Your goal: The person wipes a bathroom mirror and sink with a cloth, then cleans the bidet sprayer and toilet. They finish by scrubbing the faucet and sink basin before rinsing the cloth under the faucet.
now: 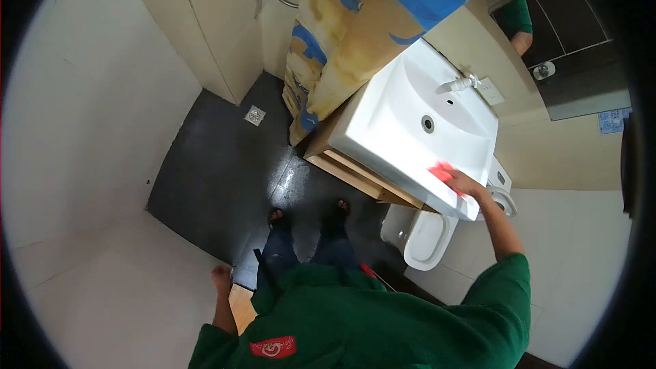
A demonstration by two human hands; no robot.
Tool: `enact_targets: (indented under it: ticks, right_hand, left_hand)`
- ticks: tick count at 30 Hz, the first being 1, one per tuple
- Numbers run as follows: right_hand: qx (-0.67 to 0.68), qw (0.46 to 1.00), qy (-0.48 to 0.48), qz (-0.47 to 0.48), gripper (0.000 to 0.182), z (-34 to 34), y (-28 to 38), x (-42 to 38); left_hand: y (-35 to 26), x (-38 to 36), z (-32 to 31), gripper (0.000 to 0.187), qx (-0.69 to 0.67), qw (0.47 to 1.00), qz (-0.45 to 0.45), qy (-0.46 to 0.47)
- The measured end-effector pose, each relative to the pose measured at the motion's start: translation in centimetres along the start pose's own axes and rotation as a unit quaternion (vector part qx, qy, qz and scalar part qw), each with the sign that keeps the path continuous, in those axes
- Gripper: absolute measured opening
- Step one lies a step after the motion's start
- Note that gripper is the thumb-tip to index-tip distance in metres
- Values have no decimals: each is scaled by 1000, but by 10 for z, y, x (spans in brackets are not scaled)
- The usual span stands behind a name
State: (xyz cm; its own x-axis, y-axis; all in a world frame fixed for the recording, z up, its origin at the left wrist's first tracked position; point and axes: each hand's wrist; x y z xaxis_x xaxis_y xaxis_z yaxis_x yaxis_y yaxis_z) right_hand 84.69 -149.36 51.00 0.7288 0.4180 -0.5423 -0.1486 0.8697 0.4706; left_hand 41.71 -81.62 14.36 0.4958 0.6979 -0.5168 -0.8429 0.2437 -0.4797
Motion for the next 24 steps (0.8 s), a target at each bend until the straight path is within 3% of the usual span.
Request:
enact_targets:
  ticks: [1,4,5,6,7,8,9,10,11,13,14,16,18,19,22,24]
  right_hand:
    - [-109,994,-23,10,48,-9,-46,-29]
    - [204,965,-164,-25,47,-2,-5,-74]
    - [205,945,-257,6,45,-27,13,-69]
    - [102,976,-190,12,50,-34,70,-52]
    - [-31,952,-288,97,57,-71,76,-18]
    - [-185,890,-391,146,64,-109,82,16]
    - [-195,867,-445,111,65,-117,113,55]
    - [-164,883,-429,94,70,-120,148,92]
    - [-241,835,-474,142,71,-122,182,132]
    - [-232,871,-399,168,73,-107,246,168]
    - [-284,852,-400,183,72,-104,249,181]
    - [-326,830,-405,201,66,-115,222,160]
    - [-325,813,-428,223,60,-124,176,113]
    - [-385,815,-400,167,57,-146,122,90]
    - [-435,755,-466,152,58,-187,-34,6]
    - [-398,783,-466,105,43,-196,-105,-58]
  left_hand:
    - [-35,-2,20,26,-36,998,23,51]
    - [-31,30,12,20,-116,992,3,44]
    - [-26,27,8,20,-89,996,11,29]
    - [-31,23,11,19,-59,998,14,13]
    - [-35,18,17,18,-26,1000,15,-5]
    - [-38,13,21,18,2,1000,-3,16]
    - [-40,8,20,18,28,999,-21,35]
    - [-45,5,18,18,54,996,-39,52]
    - [-52,8,15,17,46,997,-28,63]
    - [-42,9,7,14,48,994,-5,94]
    - [-41,18,6,13,0,992,-25,122]
    - [-34,28,15,11,-83,975,-58,197]
    - [-24,29,26,10,60,987,-82,122]
    - [-22,18,33,11,63,991,-52,104]
    - [-6,4,49,10,134,989,-23,61]
    - [6,10,55,9,147,988,-43,35]
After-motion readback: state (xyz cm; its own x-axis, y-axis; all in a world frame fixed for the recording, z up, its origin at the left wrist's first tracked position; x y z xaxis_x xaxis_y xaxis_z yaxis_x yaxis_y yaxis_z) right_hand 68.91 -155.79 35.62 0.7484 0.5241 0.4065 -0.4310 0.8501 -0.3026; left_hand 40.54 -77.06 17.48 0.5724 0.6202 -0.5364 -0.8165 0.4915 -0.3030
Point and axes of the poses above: each hand's wrist, its own x-axis towards the middle knuckle, its own z-axis out of the back of the hand, y = z × x, and after that the axes turned 15 degrees about z, right-handed
